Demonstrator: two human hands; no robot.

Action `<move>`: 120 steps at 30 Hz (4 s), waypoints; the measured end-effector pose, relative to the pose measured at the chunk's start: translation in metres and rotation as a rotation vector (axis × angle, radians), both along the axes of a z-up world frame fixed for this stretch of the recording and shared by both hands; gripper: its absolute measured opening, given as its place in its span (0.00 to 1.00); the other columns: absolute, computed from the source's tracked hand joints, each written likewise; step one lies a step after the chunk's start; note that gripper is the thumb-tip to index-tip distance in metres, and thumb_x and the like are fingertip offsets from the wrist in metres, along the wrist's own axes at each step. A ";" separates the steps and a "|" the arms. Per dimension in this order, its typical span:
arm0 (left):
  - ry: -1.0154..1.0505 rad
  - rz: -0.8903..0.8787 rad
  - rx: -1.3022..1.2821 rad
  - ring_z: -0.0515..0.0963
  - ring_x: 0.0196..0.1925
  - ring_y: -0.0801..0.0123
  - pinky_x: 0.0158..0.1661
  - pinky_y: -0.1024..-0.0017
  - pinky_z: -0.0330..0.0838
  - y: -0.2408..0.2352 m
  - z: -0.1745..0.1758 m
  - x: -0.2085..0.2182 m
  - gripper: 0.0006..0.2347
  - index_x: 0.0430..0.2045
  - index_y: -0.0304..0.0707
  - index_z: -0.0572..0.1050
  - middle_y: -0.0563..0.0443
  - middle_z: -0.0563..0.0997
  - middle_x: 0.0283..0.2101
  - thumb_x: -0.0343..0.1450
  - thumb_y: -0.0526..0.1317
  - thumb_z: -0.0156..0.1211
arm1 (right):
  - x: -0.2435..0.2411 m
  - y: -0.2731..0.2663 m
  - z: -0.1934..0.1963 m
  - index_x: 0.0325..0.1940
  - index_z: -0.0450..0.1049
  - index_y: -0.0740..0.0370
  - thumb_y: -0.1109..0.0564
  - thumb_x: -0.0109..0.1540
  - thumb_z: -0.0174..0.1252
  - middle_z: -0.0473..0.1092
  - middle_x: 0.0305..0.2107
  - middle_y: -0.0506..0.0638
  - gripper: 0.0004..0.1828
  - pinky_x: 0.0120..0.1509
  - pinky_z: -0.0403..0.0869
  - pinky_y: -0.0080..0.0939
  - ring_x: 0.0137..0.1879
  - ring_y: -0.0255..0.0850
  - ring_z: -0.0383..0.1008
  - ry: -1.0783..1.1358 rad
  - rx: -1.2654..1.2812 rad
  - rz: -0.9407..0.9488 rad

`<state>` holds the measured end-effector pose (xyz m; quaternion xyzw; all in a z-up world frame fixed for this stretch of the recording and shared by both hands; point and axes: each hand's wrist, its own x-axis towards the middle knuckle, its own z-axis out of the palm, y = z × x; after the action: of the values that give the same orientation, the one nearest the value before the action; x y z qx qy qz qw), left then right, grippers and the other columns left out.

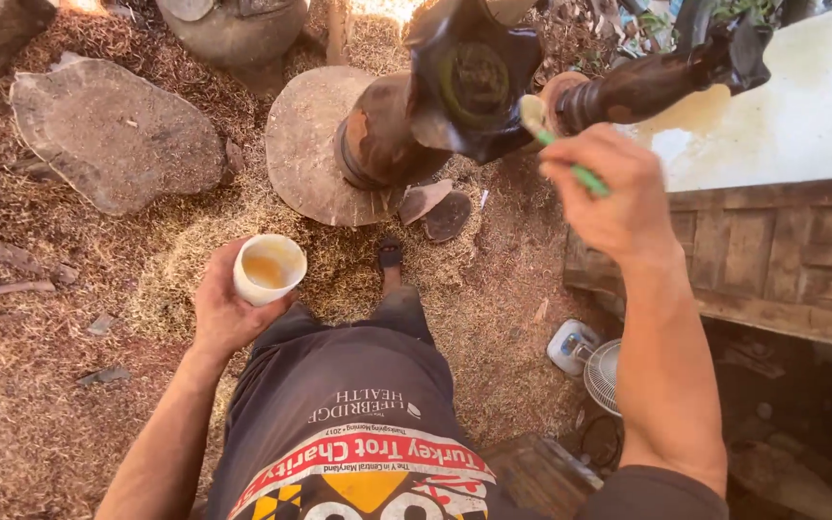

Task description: The person sits on the ground and uses a brush to apply a liquid finish from a white cup onto turned wooden posts and a star-shaped wooden piece, rotating the pieces to coat bare patches. They reload the brush from the cup and move between several wooden pieces.

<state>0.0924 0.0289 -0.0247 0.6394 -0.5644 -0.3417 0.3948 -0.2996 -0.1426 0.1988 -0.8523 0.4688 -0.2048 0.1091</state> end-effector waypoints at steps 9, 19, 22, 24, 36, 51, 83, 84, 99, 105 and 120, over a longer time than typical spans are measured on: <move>0.056 0.011 0.067 0.80 0.58 0.61 0.58 0.63 0.77 0.035 0.008 0.031 0.37 0.62 0.35 0.66 0.43 0.77 0.56 0.57 0.40 0.80 | 0.001 -0.007 0.006 0.45 0.80 0.64 0.66 0.67 0.64 0.77 0.39 0.54 0.04 0.42 0.75 0.37 0.42 0.39 0.78 -0.078 0.003 -0.167; 0.289 0.131 -0.058 0.78 0.61 0.63 0.62 0.64 0.76 0.060 0.008 0.037 0.36 0.64 0.33 0.62 0.46 0.76 0.59 0.61 0.34 0.78 | -0.019 -0.011 -0.062 0.47 0.79 0.65 0.63 0.71 0.64 0.77 0.33 0.55 0.02 0.31 0.76 0.38 0.32 0.41 0.78 -1.016 0.404 -0.121; 0.221 0.150 -0.048 0.78 0.61 0.62 0.62 0.63 0.75 0.059 0.008 0.030 0.37 0.64 0.32 0.63 0.45 0.75 0.58 0.60 0.34 0.78 | -0.069 -0.007 -0.103 0.46 0.78 0.65 0.64 0.68 0.64 0.77 0.33 0.55 0.04 0.32 0.74 0.38 0.33 0.41 0.78 -1.113 0.541 -0.385; 0.204 0.177 -0.065 0.78 0.61 0.63 0.62 0.64 0.76 0.054 0.005 0.021 0.36 0.63 0.33 0.63 0.45 0.76 0.58 0.60 0.34 0.78 | -0.080 0.012 -0.114 0.47 0.77 0.67 0.65 0.68 0.64 0.76 0.33 0.56 0.04 0.33 0.74 0.38 0.34 0.41 0.78 -1.174 0.493 -0.405; -0.268 -0.053 -0.219 0.78 0.59 0.55 0.60 0.58 0.73 -0.047 0.058 -0.065 0.37 0.59 0.40 0.68 0.43 0.76 0.56 0.56 0.42 0.82 | -0.089 0.076 -0.122 0.44 0.76 0.72 0.72 0.68 0.56 0.74 0.33 0.60 0.04 0.38 0.74 0.40 0.34 0.44 0.75 -1.257 0.210 -0.340; -0.308 -0.180 -0.644 0.73 0.65 0.52 0.65 0.54 0.69 -0.091 0.128 -0.138 0.39 0.62 0.42 0.66 0.45 0.72 0.61 0.57 0.50 0.82 | 0.022 0.025 0.018 0.39 0.75 0.66 0.68 0.52 0.67 0.76 0.29 0.55 0.12 0.37 0.76 0.40 0.32 0.43 0.79 -0.305 0.200 0.568; -0.186 0.293 -0.053 0.79 0.59 0.53 0.58 0.56 0.75 -0.042 0.029 -0.078 0.40 0.67 0.42 0.61 0.42 0.75 0.57 0.61 0.46 0.81 | -0.024 -0.061 -0.078 0.46 0.70 0.72 0.71 0.78 0.57 0.75 0.32 0.62 0.06 0.34 0.78 0.39 0.33 0.42 0.79 -0.884 0.299 0.067; -0.188 0.329 0.022 0.78 0.59 0.53 0.58 0.55 0.75 -0.029 0.021 -0.072 0.41 0.67 0.42 0.62 0.42 0.75 0.57 0.60 0.48 0.81 | -0.031 -0.061 -0.074 0.44 0.70 0.72 0.70 0.78 0.59 0.74 0.29 0.60 0.08 0.31 0.77 0.37 0.31 0.41 0.78 -0.856 0.317 0.041; -0.184 0.462 0.199 0.80 0.57 0.54 0.54 0.59 0.77 0.039 -0.024 -0.041 0.43 0.65 0.37 0.64 0.41 0.76 0.57 0.57 0.51 0.82 | 0.001 -0.074 -0.059 0.32 0.70 0.68 0.65 0.72 0.62 0.75 0.25 0.60 0.14 0.28 0.77 0.42 0.27 0.43 0.81 -0.871 0.293 -0.241; -0.196 0.416 0.201 0.80 0.57 0.53 0.53 0.57 0.76 0.034 -0.022 -0.030 0.41 0.64 0.37 0.65 0.41 0.76 0.56 0.57 0.49 0.82 | 0.027 -0.074 -0.061 0.30 0.71 0.65 0.63 0.71 0.60 0.75 0.21 0.58 0.14 0.22 0.76 0.38 0.22 0.39 0.78 -0.873 0.184 -0.300; -0.155 0.392 0.146 0.79 0.57 0.54 0.54 0.57 0.76 0.046 -0.028 -0.012 0.41 0.64 0.39 0.65 0.43 0.76 0.56 0.57 0.50 0.82 | 0.026 -0.087 -0.063 0.32 0.70 0.66 0.63 0.73 0.61 0.74 0.21 0.58 0.15 0.20 0.74 0.37 0.22 0.40 0.77 -0.778 0.117 -0.274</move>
<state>0.0801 0.0753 -0.0526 0.7882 -0.4315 -0.2482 0.3620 -0.2738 -0.2295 0.1354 -0.6335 0.5123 -0.4974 0.2981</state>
